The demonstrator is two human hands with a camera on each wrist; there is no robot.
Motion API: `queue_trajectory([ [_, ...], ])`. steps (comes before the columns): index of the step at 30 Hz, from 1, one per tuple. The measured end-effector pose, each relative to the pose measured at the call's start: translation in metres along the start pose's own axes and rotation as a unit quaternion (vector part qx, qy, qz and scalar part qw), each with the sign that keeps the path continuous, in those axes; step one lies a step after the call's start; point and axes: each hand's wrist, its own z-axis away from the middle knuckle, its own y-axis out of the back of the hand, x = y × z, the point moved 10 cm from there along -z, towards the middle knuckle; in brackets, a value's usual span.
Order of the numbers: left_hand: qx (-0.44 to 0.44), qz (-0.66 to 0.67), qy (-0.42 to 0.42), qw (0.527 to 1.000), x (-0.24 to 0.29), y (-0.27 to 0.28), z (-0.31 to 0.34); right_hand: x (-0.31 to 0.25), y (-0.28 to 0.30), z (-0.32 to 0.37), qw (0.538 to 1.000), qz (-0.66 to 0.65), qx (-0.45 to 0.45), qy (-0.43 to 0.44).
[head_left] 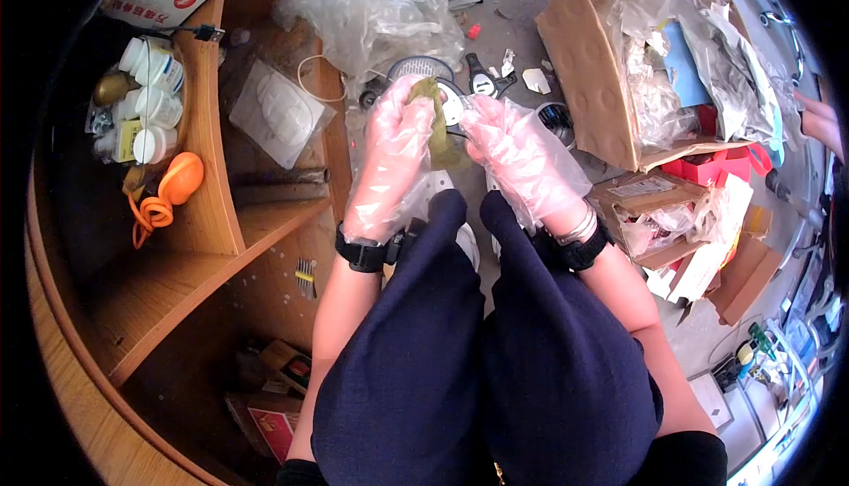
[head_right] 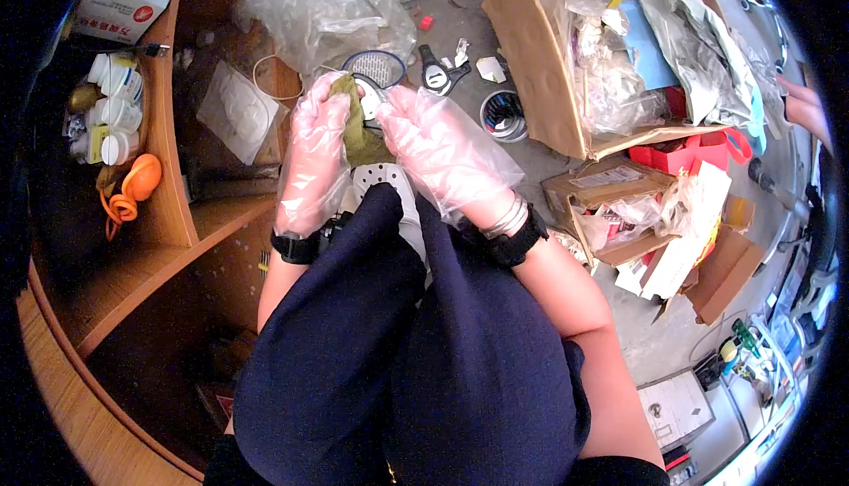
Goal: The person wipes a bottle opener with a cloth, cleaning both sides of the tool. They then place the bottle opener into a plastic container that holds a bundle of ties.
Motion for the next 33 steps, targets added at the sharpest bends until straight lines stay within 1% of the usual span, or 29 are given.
queue_trajectory([
  [1, 0.000, 0.000, 0.001, 1.000, 0.001, -0.001, 0.001, -0.003, -0.001, -0.002, 0.998, 0.064, -0.010, 0.021],
  [2, 0.005, 0.014, 0.023, 1.000, 0.002, -0.001, 0.002, -0.007, -0.003, -0.003, 0.991, 0.128, -0.020, 0.042],
  [3, 0.010, 0.027, 0.045, 0.999, 0.001, -0.001, 0.003, -0.008, -0.004, -0.002, 0.991, 0.127, -0.021, 0.041],
  [4, 0.010, 0.027, 0.046, 0.999, 0.000, 0.001, 0.003, -0.023, -0.001, 0.001, 0.980, 0.176, 0.004, 0.093],
  [5, 0.001, 0.000, 0.052, 0.999, -0.003, 0.002, 0.003, -0.037, 0.000, 0.005, 0.963, 0.225, 0.029, 0.144],
  [6, -0.009, -0.027, 0.058, 0.998, -0.005, 0.002, 0.003, -0.040, 0.000, 0.006, 0.963, 0.225, 0.028, 0.144],
  [7, -0.009, -0.027, 0.058, 0.998, -0.004, 0.000, 0.004, -0.042, 0.000, 0.006, 0.961, 0.234, 0.033, 0.143],
  [9, 0.032, -0.072, 0.022, 0.997, 0.006, 0.003, 0.005, -0.047, 0.001, 0.007, 0.959, 0.244, 0.038, 0.142],
  [11, 0.028, -0.062, 0.022, 0.997, 0.010, 0.000, 0.006, -0.039, 0.006, 0.005, 0.964, 0.251, 0.045, 0.077],
  [12, 0.024, -0.052, 0.022, 0.998, 0.011, -0.001, 0.006, -0.039, 0.006, 0.006, 0.964, 0.251, 0.045, 0.077],
  [14, 0.019, -0.032, 0.028, 0.999, 0.009, -0.002, 0.007, -0.039, 0.008, 0.007, 0.973, 0.207, 0.058, 0.081],
  [15, 0.015, -0.011, 0.033, 0.999, 0.006, -0.003, 0.008, -0.037, 0.007, 0.007, 0.973, 0.207, 0.058, 0.081],
  [17, 0.018, -0.003, 0.026, 0.999, 0.002, -0.001, 0.007, -0.025, 0.008, 0.007, 0.993, 0.097, 0.051, 0.048],
  [18, 0.022, 0.006, 0.019, 1.000, 0.001, 0.000, 0.006, -0.022, 0.008, 0.006, 0.993, 0.097, 0.051, 0.047],
  [20, 0.031, -0.003, 0.020, 0.999, -0.002, 0.002, 0.005, -0.022, 0.008, 0.005, 0.985, 0.152, 0.053, 0.067],
  [21, 0.039, -0.012, 0.020, 0.999, -0.003, 0.005, 0.004, -0.023, 0.009, 0.004, 0.985, 0.152, 0.053, 0.066],
  [22, 0.039, -0.012, 0.021, 0.999, -0.002, 0.005, 0.004, -0.022, 0.006, 0.004, 0.984, 0.165, 0.033, 0.056],
  [23, 0.035, 0.020, 0.028, 0.999, -0.003, 0.005, 0.004, -0.020, 0.004, 0.004, 0.983, 0.179, 0.013, 0.047],
  [24, 0.032, 0.052, 0.035, 0.998, -0.004, 0.004, 0.004, -0.018, 0.006, 0.003, 0.983, 0.179, 0.013, 0.047],
  [25, 0.031, 0.052, 0.036, 0.998, -0.003, 0.007, 0.004, -0.019, 0.004, 0.002, 0.983, 0.169, -0.008, 0.070],
  [26, -0.002, 0.081, 0.050, 0.995, -0.004, 0.004, 0.004, -0.024, 0.000, 0.001, 0.982, 0.160, -0.030, 0.094],
  [27, -0.035, 0.110, 0.064, 0.991, -0.004, -0.001, 0.005, -0.029, 0.002, 0.002, 0.982, 0.160, -0.030, 0.094],
  [29, -0.050, 0.124, 0.077, 0.988, -0.003, -0.003, 0.005, -0.036, 0.000, 0.004, 0.964, 0.247, -0.068, 0.074],
  [30, -0.064, 0.139, 0.090, 0.984, -0.003, -0.006, 0.006, -0.036, 0.001, 0.004, 0.964, 0.247, -0.068, 0.073],
  [31, -0.064, 0.139, 0.090, 0.984, -0.002, -0.006, 0.005, -0.036, 0.002, 0.005, 0.964, 0.245, -0.067, 0.077],
  [33, -0.068, 0.088, 0.101, 0.989, -0.005, -0.006, 0.002, -0.031, 0.003, 0.004, 0.964, 0.244, -0.065, 0.081],
])
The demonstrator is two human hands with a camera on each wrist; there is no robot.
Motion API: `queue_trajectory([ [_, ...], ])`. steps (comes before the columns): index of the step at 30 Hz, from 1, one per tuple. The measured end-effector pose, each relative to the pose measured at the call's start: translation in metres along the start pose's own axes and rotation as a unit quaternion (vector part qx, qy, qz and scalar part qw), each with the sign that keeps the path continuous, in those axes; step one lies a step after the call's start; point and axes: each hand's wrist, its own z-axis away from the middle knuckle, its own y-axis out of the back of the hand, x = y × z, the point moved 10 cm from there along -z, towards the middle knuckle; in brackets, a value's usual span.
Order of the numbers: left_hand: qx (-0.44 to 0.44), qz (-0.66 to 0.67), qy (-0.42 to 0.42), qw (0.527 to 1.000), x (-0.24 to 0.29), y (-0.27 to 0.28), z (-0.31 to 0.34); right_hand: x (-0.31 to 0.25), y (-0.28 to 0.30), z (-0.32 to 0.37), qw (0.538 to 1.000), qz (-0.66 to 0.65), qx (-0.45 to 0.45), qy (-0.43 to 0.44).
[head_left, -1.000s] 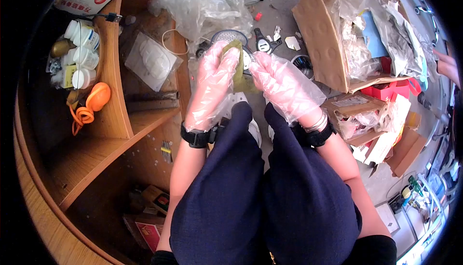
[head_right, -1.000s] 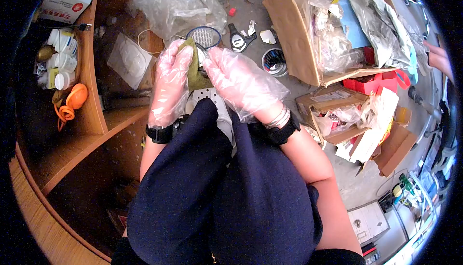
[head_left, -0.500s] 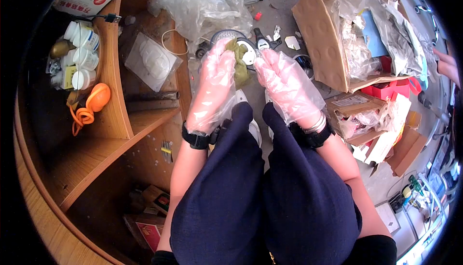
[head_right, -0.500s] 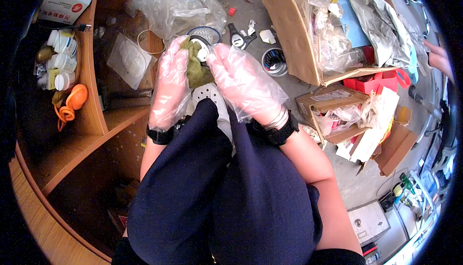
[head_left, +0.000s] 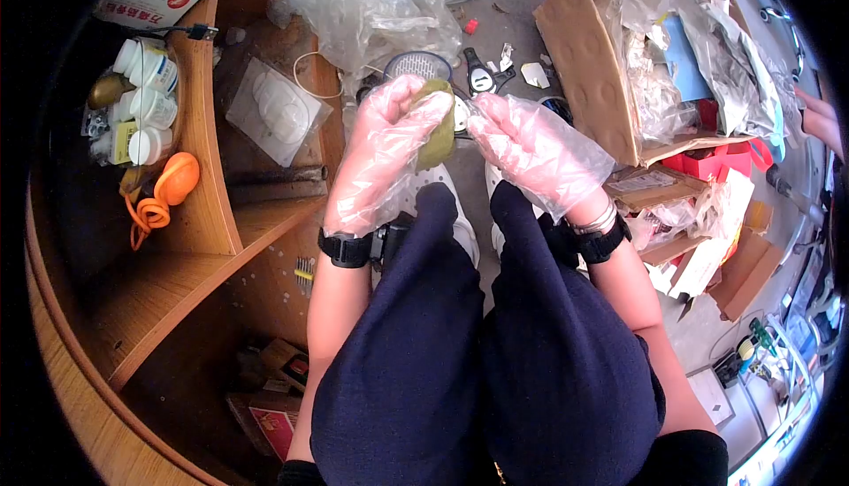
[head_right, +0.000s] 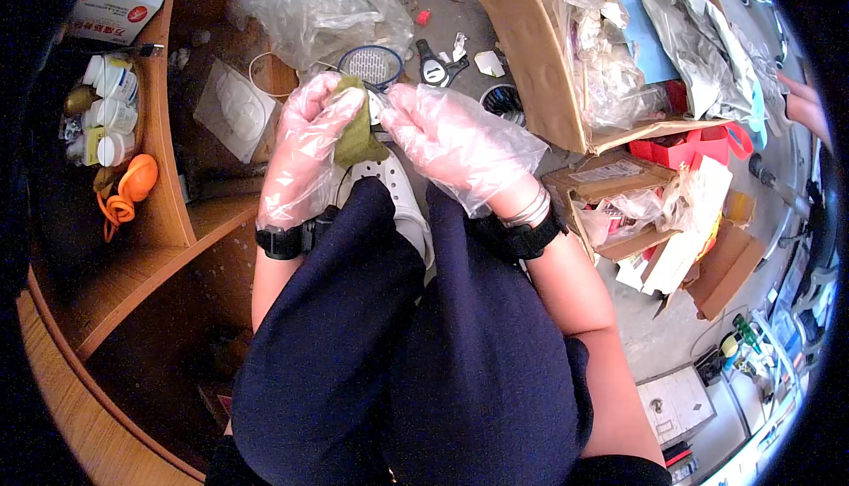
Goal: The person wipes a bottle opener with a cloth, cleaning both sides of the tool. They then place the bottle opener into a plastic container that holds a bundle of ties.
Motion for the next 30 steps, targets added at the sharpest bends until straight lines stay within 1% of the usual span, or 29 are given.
queue_trajectory([
  [1, 0.000, 0.000, 0.001, 1.000, -0.002, 0.000, -0.002, 0.008, -0.003, 0.000, 0.999, -0.041, 0.012, 0.007],
  [2, 0.007, -0.049, -0.027, 0.998, 0.002, 0.002, -0.005, 0.007, -0.002, -0.001, 0.996, -0.082, 0.025, 0.015],
  [3, 0.014, -0.098, -0.054, 0.994, 0.006, 0.002, -0.006, 0.005, 0.000, -0.002, 0.996, -0.082, 0.025, 0.014],
  [4, 0.013, -0.098, -0.053, 0.994, 0.006, 0.001, -0.006, 0.000, 0.002, -0.002, 1.000, -0.015, 0.019, 0.017],
  [5, -0.002, -0.120, -0.076, 0.990, 0.012, -0.004, -0.005, -0.005, 0.003, -0.002, 0.998, 0.052, 0.013, 0.020],
  [6, -0.017, -0.141, -0.100, 0.985, 0.018, -0.009, -0.004, -0.003, 0.001, -0.001, 0.998, 0.052, 0.013, 0.019],
  [7, -0.017, -0.141, -0.100, 0.985, 0.019, -0.010, -0.004, -0.002, 0.002, -0.001, 0.999, 0.025, 0.027, 0.029],
  [8, -0.013, -0.159, -0.081, 0.984, 0.017, -0.008, -0.004, -0.004, 0.004, -0.001, 0.998, -0.002, 0.041, 0.038],
  [9, -0.008, -0.178, -0.063, 0.982, 0.014, -0.007, -0.005, -0.007, 0.007, -0.001, 0.998, -0.002, 0.041, 0.038],
  [10, -0.008, -0.178, -0.063, 0.982, 0.013, -0.007, -0.005, -0.005, 0.006, -0.002, 1.000, -0.002, 0.008, 0.005],
  [11, -0.011, -0.170, -0.089, 0.981, 0.017, -0.008, -0.004, -0.002, 0.002, -0.003, 0.999, -0.003, -0.025, -0.027],
  [12, -0.013, -0.162, -0.116, 0.980, 0.021, -0.010, -0.003, -0.001, 0.002, -0.002, 0.999, -0.003, -0.025, -0.027],
  [13, -0.014, -0.163, -0.115, 0.980, 0.021, -0.011, -0.002, -0.002, 0.004, -0.002, 1.000, 0.006, -0.015, -0.016],
  [15, 0.013, -0.176, -0.115, 0.978, 0.023, -0.010, 0.001, -0.002, 0.004, -0.001, 1.000, 0.015, -0.005, -0.006],
  [16, 0.013, -0.176, -0.116, 0.978, 0.022, -0.012, 0.002, 0.001, 0.003, -0.001, 1.000, -0.009, 0.001, -0.012],
  [18, 0.069, -0.186, -0.119, 0.973, 0.024, -0.005, 0.006, 0.009, -0.001, 0.000, 0.999, -0.034, 0.008, -0.018],
  [19, 0.068, -0.186, -0.119, 0.973, 0.022, -0.004, 0.006, 0.015, -0.004, 0.000, 0.995, -0.095, 0.018, -0.008],
  [20, 0.107, -0.130, -0.107, 0.980, 0.019, 0.006, 0.008, 0.016, -0.003, -0.001, 0.987, -0.156, 0.028, 0.002],
  [21, 0.145, -0.074, -0.095, 0.982, 0.017, 0.014, 0.010, 0.015, -0.003, 0.000, 0.987, -0.156, 0.028, 0.001],
  [22, 0.207, -0.094, -0.091, 0.969, 0.020, 0.026, 0.015, 0.026, -0.008, 0.002, 0.967, -0.244, 0.014, -0.068],
  [23, 0.255, -0.041, -0.151, 0.954, 0.027, 0.036, 0.020, 0.036, -0.015, 0.005, 0.935, -0.328, -0.001, -0.136],
  [24, 0.262, -0.042, -0.168, 0.949, 0.030, 0.039, 0.022, 0.037, -0.015, 0.005, 0.935, -0.328, 0.000, -0.136],
  [25, 0.270, -0.043, -0.185, 0.944, 0.034, 0.041, 0.024, 0.041, -0.017, 0.005, 0.917, -0.371, -0.001, -0.146],
  [26, 0.269, -0.043, -0.184, 0.944, 0.035, 0.040, 0.025, 0.044, -0.020, 0.006, 0.897, -0.413, -0.002, -0.156],
  [28, 0.155, -0.189, -0.207, 0.947, 0.045, 0.008, 0.023, 0.047, -0.024, 0.006, 0.895, -0.417, 0.014, -0.158],
  [29, 0.132, -0.299, -0.250, 0.912, 0.056, -0.005, 0.025, 0.049, -0.023, 0.007, 0.892, -0.422, 0.031, -0.159],
  [30, 0.121, -0.347, -0.274, 0.889, 0.061, -0.013, 0.026, 0.048, -0.022, 0.007, 0.892, -0.422, 0.030, -0.159],
])
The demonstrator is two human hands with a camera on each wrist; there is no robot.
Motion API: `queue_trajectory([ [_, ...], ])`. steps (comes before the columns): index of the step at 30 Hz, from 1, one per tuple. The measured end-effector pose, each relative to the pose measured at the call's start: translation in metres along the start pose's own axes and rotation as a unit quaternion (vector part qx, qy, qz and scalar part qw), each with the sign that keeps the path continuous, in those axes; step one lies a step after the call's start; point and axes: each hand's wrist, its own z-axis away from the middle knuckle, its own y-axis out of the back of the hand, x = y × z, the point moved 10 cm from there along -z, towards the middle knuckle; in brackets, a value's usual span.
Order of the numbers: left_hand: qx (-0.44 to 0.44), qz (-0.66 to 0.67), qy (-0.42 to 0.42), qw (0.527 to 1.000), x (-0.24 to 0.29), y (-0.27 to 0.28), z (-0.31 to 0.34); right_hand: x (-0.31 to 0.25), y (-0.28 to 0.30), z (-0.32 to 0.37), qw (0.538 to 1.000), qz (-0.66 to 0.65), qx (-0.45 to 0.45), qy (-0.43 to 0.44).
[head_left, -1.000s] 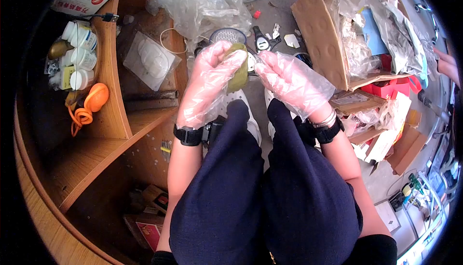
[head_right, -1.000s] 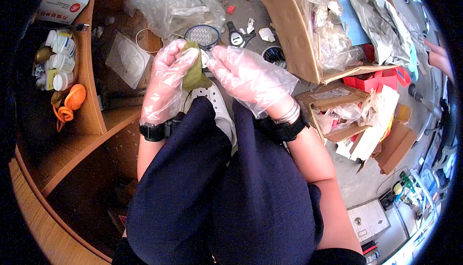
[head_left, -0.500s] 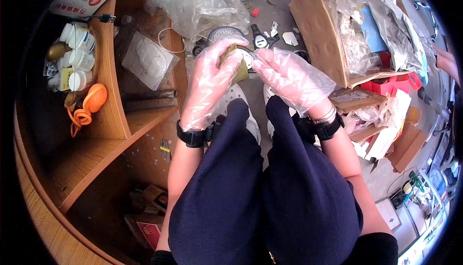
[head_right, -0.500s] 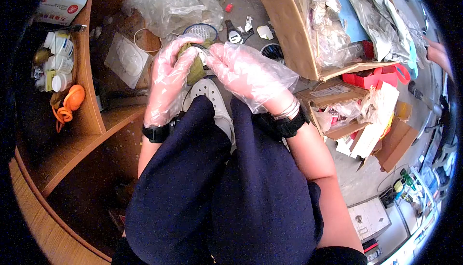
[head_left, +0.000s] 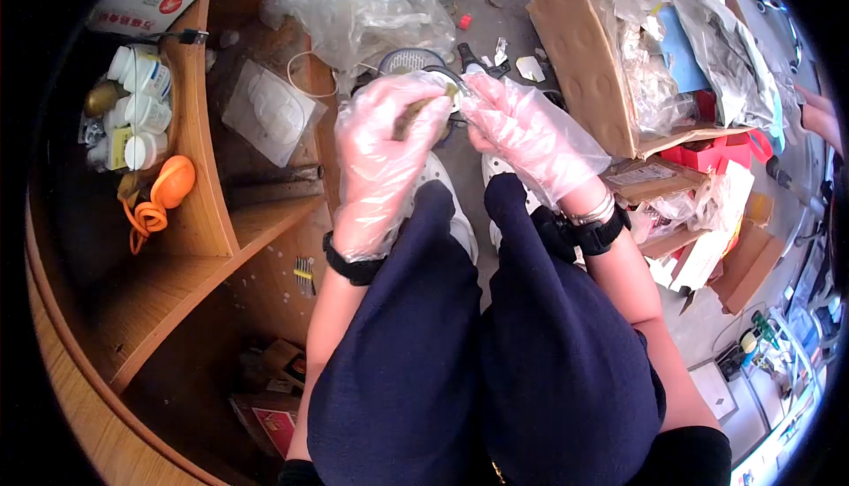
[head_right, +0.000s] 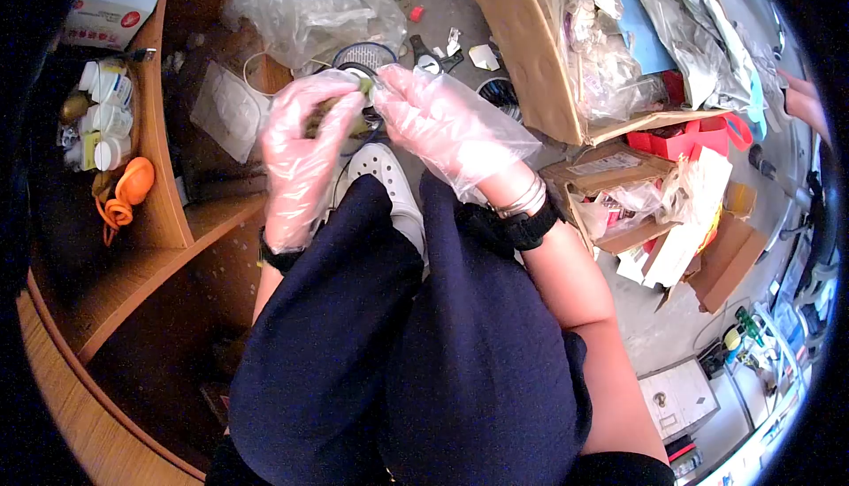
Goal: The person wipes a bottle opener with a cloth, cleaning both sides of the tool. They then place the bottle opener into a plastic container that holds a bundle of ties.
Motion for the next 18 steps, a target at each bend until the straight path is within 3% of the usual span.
queue_trajectory([
  [2, -0.016, -0.059, -0.056, 0.997, 0.010, -0.009, -0.002, -0.033, -0.008, 0.005, 0.963, 0.234, -0.005, 0.137],
  [3, -0.016, -0.058, -0.056, 0.997, 0.008, -0.011, -0.002, -0.037, -0.009, 0.006, 0.963, 0.234, -0.004, 0.137],
  [5, 0.012, -0.114, -0.102, 0.988, 0.012, -0.011, -0.001, -0.063, -0.025, 0.015, 0.866, 0.429, 0.034, 0.256],
  [9, 0.057, -0.071, -0.045, 0.995, -0.003, -0.002, -0.003, -0.068, -0.028, 0.018, 0.866, 0.423, 0.044, 0.262],
  [11, 0.015, -0.066, -0.047, 0.997, 0.000, -0.006, -0.005, -0.059, -0.023, 0.011, 0.879, 0.426, 0.036, 0.211],
  [13, -0.055, -0.066, -0.059, 0.995, 0.005, -0.018, -0.005, -0.056, -0.023, 0.010, 0.874, 0.432, 0.034, 0.218],
  [15, -0.063, -0.109, -0.094, 0.988, 0.004, -0.021, -0.006, -0.053, -0.024, 0.010, 0.869, 0.439, 0.033, 0.226],
  [18, 0.029, -0.114, -0.063, 0.991, -0.006, -0.008, -0.006, -0.059, -0.024, 0.015, 0.848, 0.453, 0.059, 0.270],
])
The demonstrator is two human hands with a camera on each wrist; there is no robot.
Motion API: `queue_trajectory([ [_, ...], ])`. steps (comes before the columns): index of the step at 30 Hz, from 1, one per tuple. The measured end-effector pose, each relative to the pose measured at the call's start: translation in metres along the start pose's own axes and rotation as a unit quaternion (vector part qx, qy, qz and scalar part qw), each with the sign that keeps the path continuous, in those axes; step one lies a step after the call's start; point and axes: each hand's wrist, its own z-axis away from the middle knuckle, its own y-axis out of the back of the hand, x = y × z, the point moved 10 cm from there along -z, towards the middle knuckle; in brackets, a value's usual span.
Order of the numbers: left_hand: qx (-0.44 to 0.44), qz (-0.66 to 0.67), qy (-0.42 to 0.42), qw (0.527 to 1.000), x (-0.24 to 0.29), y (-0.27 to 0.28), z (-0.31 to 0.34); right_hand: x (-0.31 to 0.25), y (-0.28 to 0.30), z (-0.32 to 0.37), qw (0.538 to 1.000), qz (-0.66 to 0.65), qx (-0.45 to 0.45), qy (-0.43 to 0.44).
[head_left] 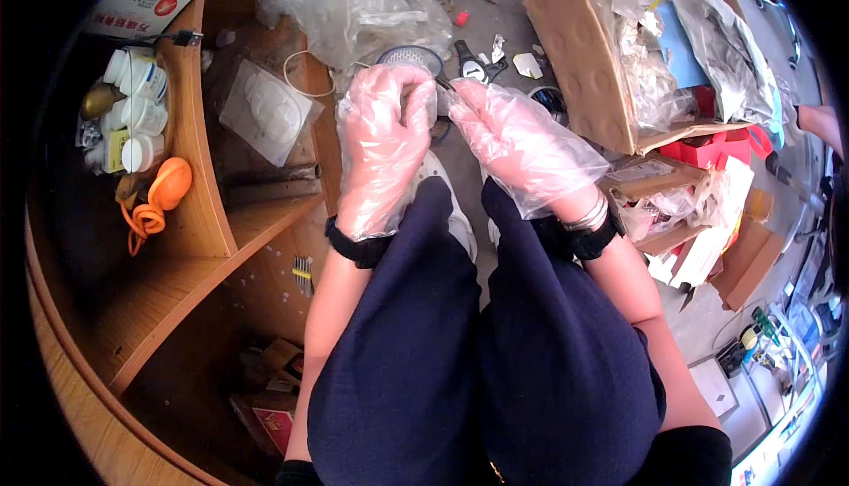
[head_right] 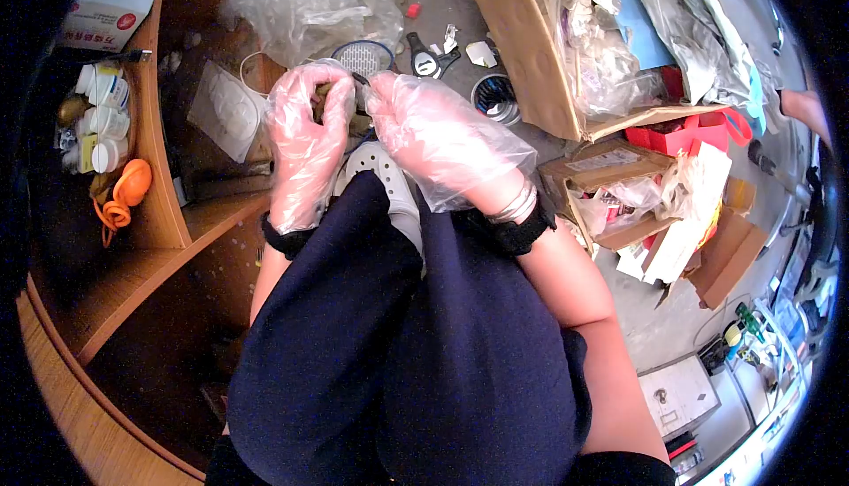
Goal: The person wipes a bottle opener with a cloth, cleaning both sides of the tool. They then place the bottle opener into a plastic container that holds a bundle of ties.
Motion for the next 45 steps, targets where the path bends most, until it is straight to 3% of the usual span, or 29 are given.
queue_trajectory([
  [1, 0.001, 0.000, -0.001, 1.000, -0.001, -0.001, 0.002, 0.003, -0.001, 0.000, 1.000, -0.004, -0.011, -0.015],
  [3, 0.049, 0.040, 0.085, 0.994, -0.024, 0.003, 0.010, 0.006, 0.001, -0.001, 0.999, -0.008, -0.023, -0.027],
  [5, 0.079, 0.138, 0.234, 0.959, -0.058, 0.009, 0.021, 0.020, 0.005, 0.003, 0.992, -0.077, -0.023, -0.101],
  [6, 0.097, 0.191, 0.237, 0.948, -0.055, 0.012, 0.020, 0.040, -0.005, 0.008, 0.978, -0.123, -0.038, -0.162],
  [7, 0.115, 0.243, 0.239, 0.933, -0.052, 0.016, 0.019, 0.043, -0.006, 0.008, 0.978, -0.123, -0.038, -0.162],
  [8, 0.075, 0.223, 0.246, 0.940, -0.042, 0.015, 0.016, 0.043, -0.005, 0.008, 0.981, -0.114, -0.026, -0.157],
  [9, 0.075, 0.222, 0.246, 0.940, -0.042, 0.014, 0.018, 0.042, -0.003, 0.006, 0.983, -0.104, -0.014, -0.151],
  [11, -0.050, 0.216, 0.138, 0.965, -0.017, -0.008, 0.010, 0.028, 0.002, 0.001, 0.986, -0.104, -0.027, -0.128],
  [13, -0.053, 0.074, 0.022, 0.996, 0.011, -0.008, 0.001, 0.017, 0.001, -0.001, 0.988, -0.104, -0.040, -0.105],
  [15, -0.040, 0.037, 0.003, 0.999, 0.013, -0.008, 0.001, 0.005, 0.007, -0.002, 0.998, -0.021, -0.010, -0.054],
  [17, -0.028, 0.048, 0.020, 0.998, 0.007, -0.009, 0.002, 0.007, 0.002, 0.000, 0.999, -0.016, -0.023, -0.042],
  [19, -0.015, 0.055, 0.035, 0.998, 0.000, -0.008, 0.002, 0.001, 0.004, 0.003, 0.999, 0.018, 0.022, 0.019],
  [22, 0.006, 0.164, 0.217, 0.962, -0.042, -0.014, 0.016, 0.015, -0.008, 0.001, 0.996, 0.051, -0.052, -0.053],
  [23, 0.006, 0.163, 0.218, 0.962, -0.045, -0.013, 0.016, 0.012, -0.006, 0.001, 0.996, 0.050, -0.053, -0.054],
  [26, -0.050, 0.163, 0.368, 0.914, -0.080, -0.016, 0.034, 0.000, 0.023, 0.006, 0.998, 0.003, 0.059, -0.022],
  [27, -0.031, 0.209, 0.358, 0.909, -0.082, -0.012, 0.035, 0.007, 0.021, 0.007, 0.998, 0.005, 0.061, -0.022],
  [29, 0.022, 0.236, 0.330, 0.914, -0.074, 0.001, 0.032, 0.045, 0.013, 0.012, 0.980, -0.130, 0.074, -0.133],
  [30, 0.022, 0.236, 0.331, 0.913, -0.068, 0.002, 0.031, 0.050, 0.011, 0.011, 0.977, -0.146, 0.053, -0.144],
  [32, 0.070, 0.296, 0.224, 0.926, -0.038, 0.013, 0.015, 0.049, 0.007, 0.011, 0.974, -0.172, 0.051, -0.135],
  [33, 0.046, 0.251, 0.202, 0.945, -0.032, 0.011, 0.011, 0.047, 0.005, 0.012, 0.971, -0.197, 0.050, -0.127],
  [34, 0.021, 0.166, 0.113, 0.979, -0.011, 0.013, 0.000, 0.044, 0.004, 0.011, 0.971, -0.198, 0.048, -0.126],
  [35, -0.005, 0.078, 0.022, 0.997, 0.010, 0.010, -0.007, 0.030, 0.007, 0.008, 0.989, -0.122, 0.053, -0.071],
  [36, 0.002, 0.039, 0.004, 0.999, 0.011, 0.005, -0.006, 0.014, 0.010, 0.006, 0.997, -0.044, 0.059, -0.016],
  [37, 0.002, 0.039, 0.004, 0.999, 0.010, 0.003, -0.005, 0.011, 0.010, 0.004, 0.997, -0.044, 0.059, -0.016],
  [40, 0.041, 0.161, 0.176, 0.970, -0.025, -0.003, 0.001, -0.012, 0.023, -0.001, 0.997, -0.033, 0.068, 0.009],
  [41, 0.041, 0.160, 0.177, 0.970, -0.026, -0.001, 0.002, -0.011, 0.022, 0.000, 0.997, -0.034, 0.067, 0.009],
  [43, 0.002, 0.258, 0.259, 0.931, -0.042, -0.013, 0.009, -0.005, 0.018, 0.002, 0.998, 0.033, 0.045, -0.003],
  [45, 0.003, 0.246, 0.270, 0.931, -0.041, -0.010, 0.010, -0.003, 0.016, 0.002, 0.998, 0.022, 0.052, -0.003],
])
